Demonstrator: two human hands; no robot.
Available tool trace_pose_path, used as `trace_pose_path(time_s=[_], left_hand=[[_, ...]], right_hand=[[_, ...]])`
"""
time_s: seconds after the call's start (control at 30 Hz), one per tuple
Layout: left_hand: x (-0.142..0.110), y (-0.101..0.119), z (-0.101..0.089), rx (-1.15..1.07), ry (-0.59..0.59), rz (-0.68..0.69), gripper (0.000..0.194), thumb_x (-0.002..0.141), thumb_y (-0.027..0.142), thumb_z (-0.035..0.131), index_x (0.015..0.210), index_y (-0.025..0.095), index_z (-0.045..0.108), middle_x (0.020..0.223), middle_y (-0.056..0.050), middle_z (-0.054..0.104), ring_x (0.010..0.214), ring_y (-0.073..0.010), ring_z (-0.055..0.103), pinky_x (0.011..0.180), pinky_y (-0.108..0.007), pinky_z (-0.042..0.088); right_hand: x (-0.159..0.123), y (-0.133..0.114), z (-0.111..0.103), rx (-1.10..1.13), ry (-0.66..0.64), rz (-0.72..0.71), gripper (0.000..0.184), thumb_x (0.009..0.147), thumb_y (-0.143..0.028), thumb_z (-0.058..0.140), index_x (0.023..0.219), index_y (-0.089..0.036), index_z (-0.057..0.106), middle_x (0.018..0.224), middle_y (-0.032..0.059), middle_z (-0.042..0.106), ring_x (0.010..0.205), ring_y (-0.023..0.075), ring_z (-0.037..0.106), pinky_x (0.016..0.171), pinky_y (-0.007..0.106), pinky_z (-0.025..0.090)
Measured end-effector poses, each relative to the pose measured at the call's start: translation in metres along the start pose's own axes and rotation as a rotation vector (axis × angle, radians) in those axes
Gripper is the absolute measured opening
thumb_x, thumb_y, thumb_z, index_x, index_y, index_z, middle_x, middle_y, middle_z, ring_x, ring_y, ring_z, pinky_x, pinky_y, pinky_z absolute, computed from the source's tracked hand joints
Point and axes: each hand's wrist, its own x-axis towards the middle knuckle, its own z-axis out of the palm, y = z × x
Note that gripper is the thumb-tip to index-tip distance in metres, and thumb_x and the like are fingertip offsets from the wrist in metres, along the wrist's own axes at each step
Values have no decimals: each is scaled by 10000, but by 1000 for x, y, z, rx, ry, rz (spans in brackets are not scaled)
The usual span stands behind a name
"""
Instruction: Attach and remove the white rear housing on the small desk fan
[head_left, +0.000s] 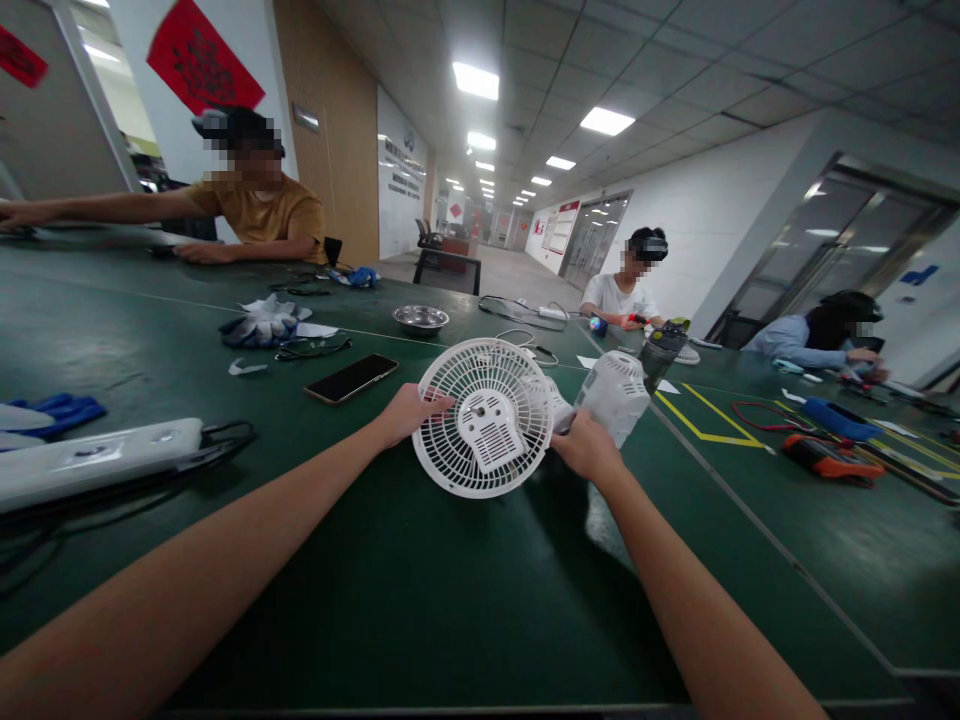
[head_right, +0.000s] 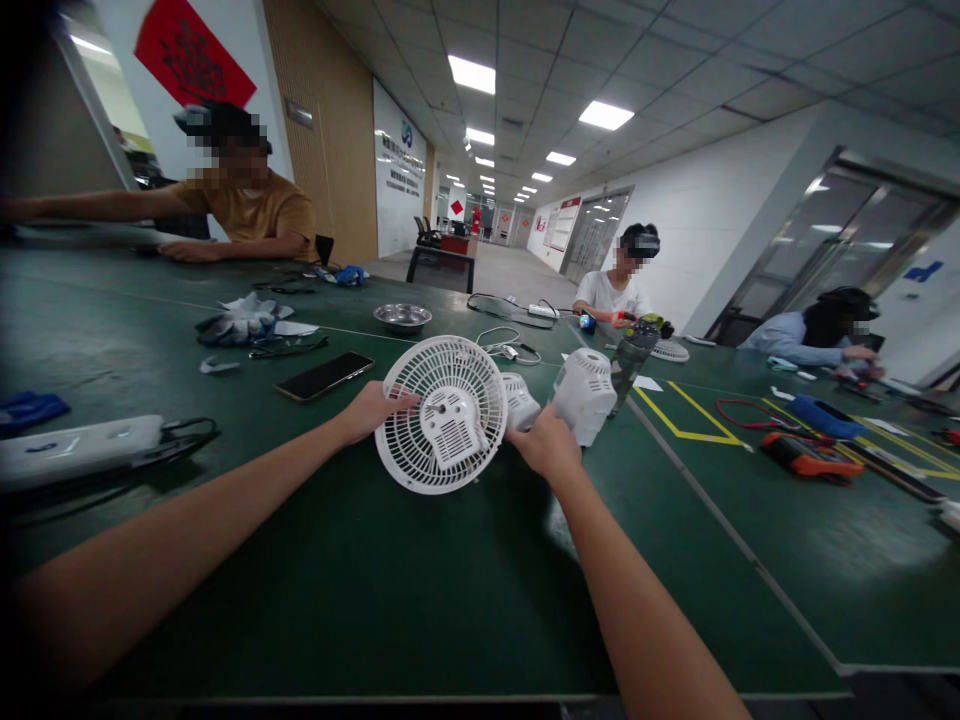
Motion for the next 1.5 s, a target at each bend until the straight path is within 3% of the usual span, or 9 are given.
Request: trace_pose_path(time_s=[0.1,0.23,0.4,0.47,0.53,0.63,0.8,1.13,1.5], left_hand=[[0,-1,-1,16,-2,-19,339,771,431,792,915,128,747,883,-93,774,806,-239,728,789,-398,578],[-1,0,-2,16,-13,-19,332,781,430,786,927,135,746,870,-84,774,790,-237,726,785,-398,581],[-1,0,-1,44,9,-3,323,783,440,780,893,138,747,839,-78,770,770,-236,721,770,-391,579],[1,-2,-1,63,8,6,333,781,457,777,886,142,750,824,-74,768,756,-234,716,759,-385,573],[2,-4,-1,73,9,6,345,778,468,777,889,142,752,816,-74,767,752,-233,713,755,-383,570],[3,-5,-2,68,3,9,373,772,484,780,907,137,753,836,-85,769,766,-242,717,760,-392,570],[0,-2,-3,49,-15,-5,421,751,519,791,924,137,756,870,-96,775,790,-252,723,768,-405,571],[-3,4,0,43,13,-6,368,748,484,802,876,142,759,836,-81,768,763,-236,712,758,-390,570],[1,-1,-1,8,13,-13,360,741,463,814,875,136,746,818,-74,765,769,-231,718,780,-383,575]], right_hand=[[-1,4,6,-67,-134,-4,719,772,-637,698,1209,-72,619,1176,283,694,1061,430,687,847,477,529],[2,7,5,-77,-88,-63,535,807,-620,675,1039,-139,693,1042,217,726,983,387,693,813,461,528],[12,14,-15,131,566,-232,325,879,-395,608,1113,-174,648,1049,133,657,1016,298,625,949,435,479],[19,24,-21,206,856,-184,382,821,-325,635,1165,-162,609,1185,164,595,1181,328,543,1045,465,420],[26,38,-21,269,959,-62,568,747,-300,683,1275,-151,536,1275,188,550,1280,362,470,1107,516,353],[37,57,-13,412,791,178,826,691,-363,745,1412,-142,408,1339,221,540,1271,396,506,1087,536,376],[51,76,2,511,474,258,943,615,-529,816,1389,-188,400,1290,189,645,1165,387,635,999,473,476],[57,92,6,445,618,287,908,662,-582,778,1383,-149,437,1293,208,669,1169,388,650,984,444,495],[65,106,7,399,578,263,842,676,-608,775,1316,-122,522,1242,217,692,1126,375,666,967,431,495]])
